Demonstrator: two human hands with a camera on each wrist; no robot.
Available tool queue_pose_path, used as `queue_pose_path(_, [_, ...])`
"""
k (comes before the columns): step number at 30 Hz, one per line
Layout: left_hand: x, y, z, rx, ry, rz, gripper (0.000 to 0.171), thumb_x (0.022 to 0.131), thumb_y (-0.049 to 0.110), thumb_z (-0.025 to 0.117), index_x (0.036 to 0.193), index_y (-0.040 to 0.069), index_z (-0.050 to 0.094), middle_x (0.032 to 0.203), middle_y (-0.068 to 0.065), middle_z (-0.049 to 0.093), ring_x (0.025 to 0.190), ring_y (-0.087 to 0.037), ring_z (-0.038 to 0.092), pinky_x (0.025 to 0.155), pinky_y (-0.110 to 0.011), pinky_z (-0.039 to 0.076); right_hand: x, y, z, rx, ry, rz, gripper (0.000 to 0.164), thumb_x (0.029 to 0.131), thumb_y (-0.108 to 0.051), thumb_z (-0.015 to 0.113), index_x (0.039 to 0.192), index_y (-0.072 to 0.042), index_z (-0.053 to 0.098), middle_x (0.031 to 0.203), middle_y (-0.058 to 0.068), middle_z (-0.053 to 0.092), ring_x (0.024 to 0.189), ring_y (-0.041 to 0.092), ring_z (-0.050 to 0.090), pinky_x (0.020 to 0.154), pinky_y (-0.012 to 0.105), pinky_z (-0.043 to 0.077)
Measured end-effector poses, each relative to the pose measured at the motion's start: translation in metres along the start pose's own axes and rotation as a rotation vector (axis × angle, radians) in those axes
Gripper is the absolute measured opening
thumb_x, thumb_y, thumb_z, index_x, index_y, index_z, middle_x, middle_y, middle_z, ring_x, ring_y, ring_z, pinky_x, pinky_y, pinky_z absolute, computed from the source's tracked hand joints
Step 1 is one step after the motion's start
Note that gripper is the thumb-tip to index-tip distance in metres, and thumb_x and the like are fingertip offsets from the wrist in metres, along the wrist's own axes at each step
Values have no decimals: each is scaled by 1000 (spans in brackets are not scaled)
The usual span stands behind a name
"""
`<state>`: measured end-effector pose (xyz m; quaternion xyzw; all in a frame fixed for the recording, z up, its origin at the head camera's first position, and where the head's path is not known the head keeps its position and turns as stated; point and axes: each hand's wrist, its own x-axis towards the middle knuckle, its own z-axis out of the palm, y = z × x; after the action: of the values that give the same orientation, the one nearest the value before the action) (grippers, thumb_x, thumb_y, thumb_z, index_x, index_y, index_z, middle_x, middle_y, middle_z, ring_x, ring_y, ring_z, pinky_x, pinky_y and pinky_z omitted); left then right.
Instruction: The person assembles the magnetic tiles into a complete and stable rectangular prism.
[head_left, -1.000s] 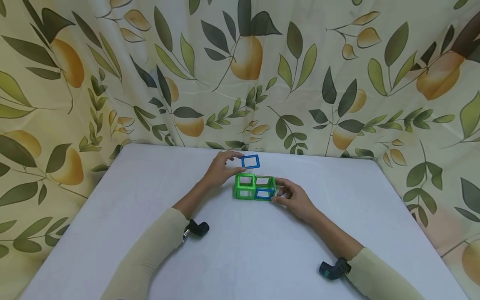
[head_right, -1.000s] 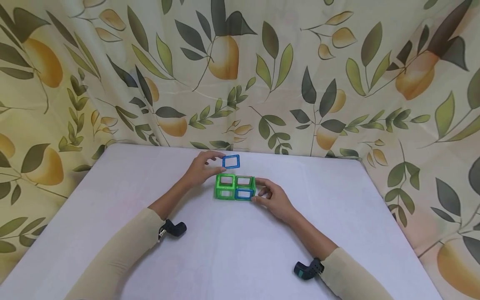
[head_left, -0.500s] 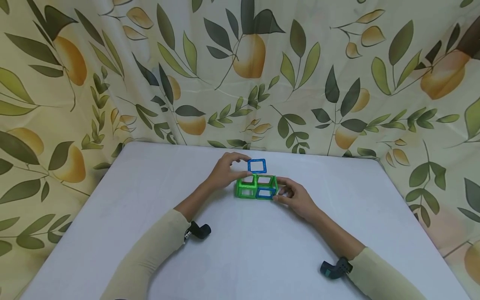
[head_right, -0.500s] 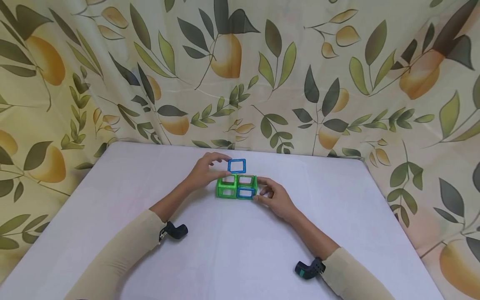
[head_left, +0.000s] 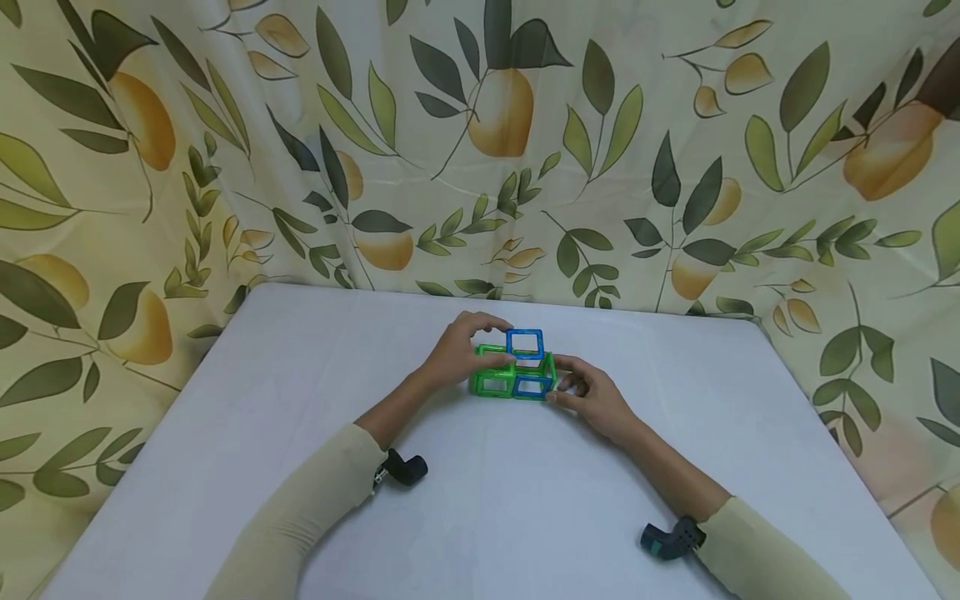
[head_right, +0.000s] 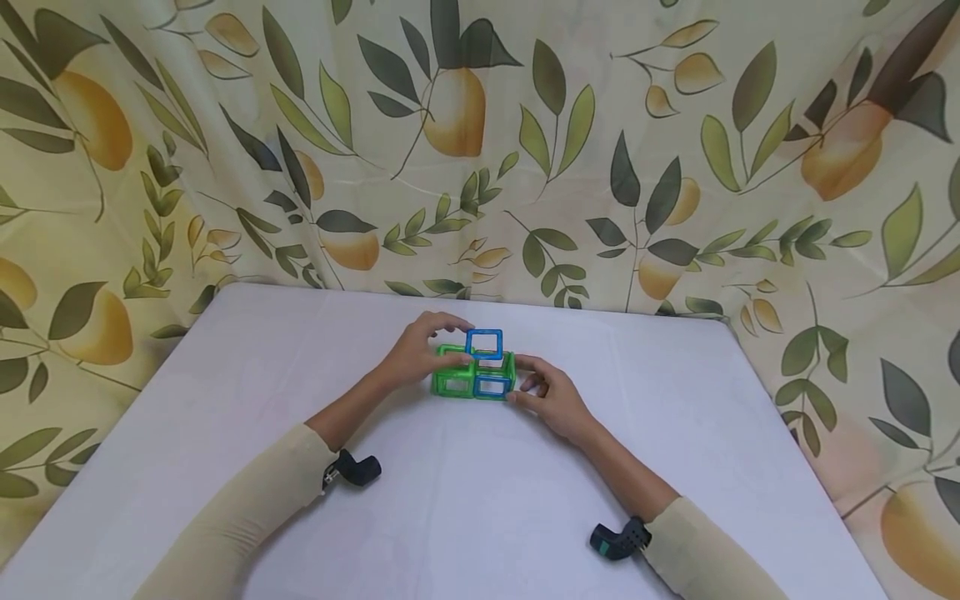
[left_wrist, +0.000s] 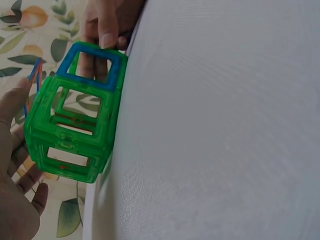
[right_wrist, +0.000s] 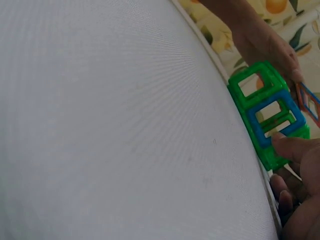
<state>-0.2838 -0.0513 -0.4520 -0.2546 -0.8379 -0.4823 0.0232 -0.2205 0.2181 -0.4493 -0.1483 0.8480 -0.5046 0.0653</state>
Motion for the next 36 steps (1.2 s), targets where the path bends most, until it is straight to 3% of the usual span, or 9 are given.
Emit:
queue_pose_path(5, [-1,0,3,31,-6,1,48,88,34,88,131,20,73,130,4,69,120,-19,52,104,-50,41,6,22,0,-11,4,2,60,94,-2,76,149,3,53,110,21,65,89,29,53,71,26,42])
queue_pose_path(11, [-3,3,5,47,-25,-7,49,89,35,87,132,20,72,133,3,68,124,-20,52,108,-53,36,-4,-10,-1,-20,1,10,57,94,0,75,146,7,54,108,24,64,88,32,53,71,26,42])
queue_pose_path(14, [-3,4,7,51,-39,3,50,88,34,88,133,19,72,134,2,68,125,-21,52,110,-54,35,-4,-11,-1,-32,8,9,57,94,0,76,146,7,54,107,23,65,87,30,52,70,26,42])
queue_pose_path(24, [-6,6,18,100,-72,35,50,88,36,88,132,18,72,134,2,69,125,-19,53,108,-52,36,9,32,1,-26,19,3,62,93,-4,79,149,-1,54,111,17,66,88,26,53,70,26,41])
queue_pose_path(36, [-7,6,21,126,-81,-18,53,88,40,87,134,18,71,137,0,67,130,-22,52,111,-54,34,9,32,1,-27,15,-2,62,93,-7,80,149,0,54,107,16,67,82,24,51,66,26,41])
